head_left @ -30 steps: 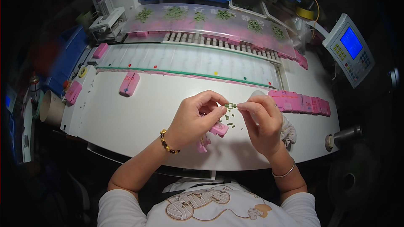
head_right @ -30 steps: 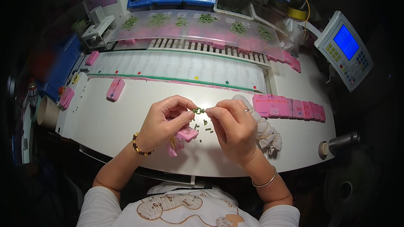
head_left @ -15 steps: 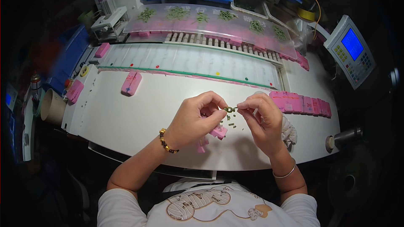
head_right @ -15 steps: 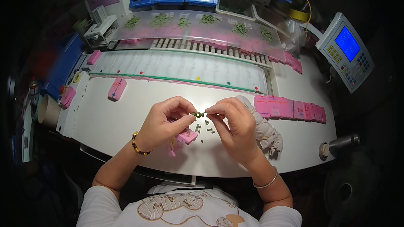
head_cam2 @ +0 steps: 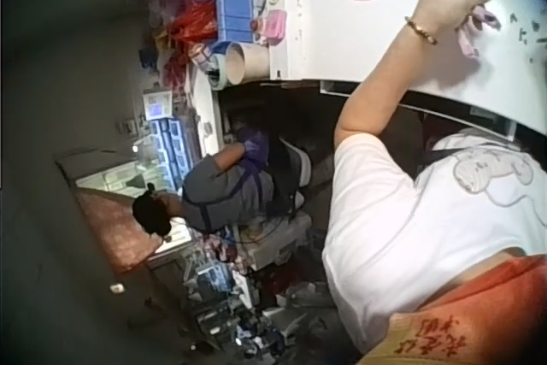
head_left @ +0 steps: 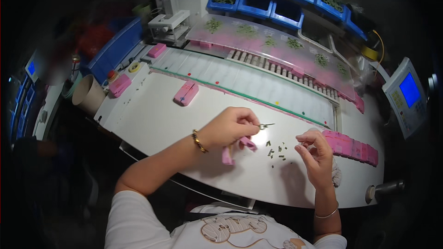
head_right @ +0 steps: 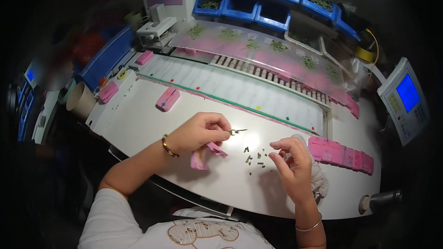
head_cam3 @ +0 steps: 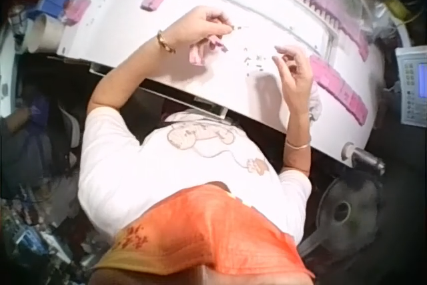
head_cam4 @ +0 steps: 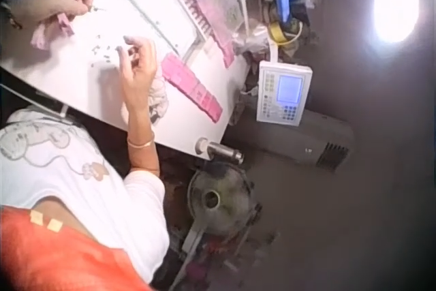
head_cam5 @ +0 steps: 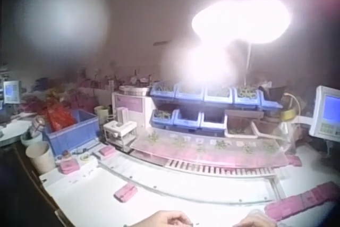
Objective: The person is manually assembling small decorative plastic items using pink molds and green leaf-shaped components.
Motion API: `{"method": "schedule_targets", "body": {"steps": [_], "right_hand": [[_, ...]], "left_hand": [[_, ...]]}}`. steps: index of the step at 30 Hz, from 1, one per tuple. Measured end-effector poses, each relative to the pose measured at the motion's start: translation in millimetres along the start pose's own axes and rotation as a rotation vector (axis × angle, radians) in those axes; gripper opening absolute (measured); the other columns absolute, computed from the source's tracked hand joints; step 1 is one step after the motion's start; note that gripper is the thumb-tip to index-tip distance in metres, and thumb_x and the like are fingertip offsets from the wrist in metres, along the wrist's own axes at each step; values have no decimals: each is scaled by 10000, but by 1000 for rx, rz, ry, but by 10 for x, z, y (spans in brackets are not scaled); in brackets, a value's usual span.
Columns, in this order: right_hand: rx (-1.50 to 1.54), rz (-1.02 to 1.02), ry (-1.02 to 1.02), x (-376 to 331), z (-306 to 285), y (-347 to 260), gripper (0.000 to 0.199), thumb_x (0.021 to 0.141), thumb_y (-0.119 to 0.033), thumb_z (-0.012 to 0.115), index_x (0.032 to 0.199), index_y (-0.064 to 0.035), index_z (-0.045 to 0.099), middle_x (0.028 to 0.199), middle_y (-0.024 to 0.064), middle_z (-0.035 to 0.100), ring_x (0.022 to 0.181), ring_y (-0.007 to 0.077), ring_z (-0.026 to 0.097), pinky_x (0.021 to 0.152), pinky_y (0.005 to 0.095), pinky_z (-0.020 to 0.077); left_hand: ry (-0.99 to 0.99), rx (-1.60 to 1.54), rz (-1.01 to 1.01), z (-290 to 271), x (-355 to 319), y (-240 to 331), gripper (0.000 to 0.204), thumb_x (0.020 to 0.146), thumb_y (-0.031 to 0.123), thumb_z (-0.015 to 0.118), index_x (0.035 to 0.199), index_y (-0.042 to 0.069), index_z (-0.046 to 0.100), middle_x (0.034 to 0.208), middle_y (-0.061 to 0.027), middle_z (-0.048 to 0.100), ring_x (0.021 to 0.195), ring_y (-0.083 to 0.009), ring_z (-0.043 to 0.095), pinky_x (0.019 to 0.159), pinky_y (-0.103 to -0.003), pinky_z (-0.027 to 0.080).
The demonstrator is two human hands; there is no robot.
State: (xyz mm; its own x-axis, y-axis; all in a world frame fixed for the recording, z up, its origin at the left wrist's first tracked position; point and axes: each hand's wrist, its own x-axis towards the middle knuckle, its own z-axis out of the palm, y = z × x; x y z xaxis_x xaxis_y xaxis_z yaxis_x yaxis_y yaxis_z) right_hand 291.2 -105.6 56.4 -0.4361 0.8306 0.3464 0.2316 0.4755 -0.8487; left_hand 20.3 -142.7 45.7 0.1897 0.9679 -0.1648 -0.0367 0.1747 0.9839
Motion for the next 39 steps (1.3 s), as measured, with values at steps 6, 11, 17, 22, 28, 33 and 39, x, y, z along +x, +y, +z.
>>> {"method": "schedule_targets", "body": {"steps": [6,11,17,22,28,33,39], "right_hand": [[-137,5,-44,-80,-120,15,168,819,8,695,973,-56,671,889,18,578,712,72,509,535,195,387],[-164,-2,49,-179,-231,8,171,818,10,696,974,-57,672,895,21,582,716,67,511,518,194,376],[-314,-82,192,-238,-338,2,226,788,5,715,1000,-56,665,942,75,610,738,154,554,597,270,433],[-709,-149,139,-348,-634,48,419,743,-70,768,1135,-64,620,1092,131,587,961,310,578,854,414,462],[-685,12,-381,-231,-787,130,975,684,-88,792,1509,-122,274,1405,185,454,1251,419,467,1020,502,389],[-563,1,-335,-146,-656,229,921,686,2,730,1497,-132,315,1340,185,515,1141,393,554,963,485,425],[-928,-341,-60,-96,-485,-236,750,679,61,678,1392,-108,519,1320,171,572,995,299,638,816,389,451]], "left_hand": [[-228,266,-305,-230,268,343,111,871,92,650,947,16,623,792,-34,641,624,-121,670,470,-215,494],[-488,603,-97,-392,1213,748,79,874,131,629,922,70,643,760,-48,655,558,-146,649,449,-259,506],[81,-77,331,-163,1971,1477,344,926,433,624,912,90,615,870,-93,625,625,-206,577,431,-340,554],[57,-400,103,241,1708,846,346,905,496,636,864,154,596,855,-30,627,647,-173,584,446,-292,484],[111,-682,-69,464,959,212,258,882,363,685,880,136,563,825,-9,596,618,-159,572,404,-241,382],[17,-872,-55,522,702,28,196,914,295,626,927,114,552,798,-30,577,588,-163,555,367,-239,351],[131,-676,-58,634,561,-149,234,975,236,459,1055,46,572,768,-50,538,499,-180,529,370,-288,379]]}}
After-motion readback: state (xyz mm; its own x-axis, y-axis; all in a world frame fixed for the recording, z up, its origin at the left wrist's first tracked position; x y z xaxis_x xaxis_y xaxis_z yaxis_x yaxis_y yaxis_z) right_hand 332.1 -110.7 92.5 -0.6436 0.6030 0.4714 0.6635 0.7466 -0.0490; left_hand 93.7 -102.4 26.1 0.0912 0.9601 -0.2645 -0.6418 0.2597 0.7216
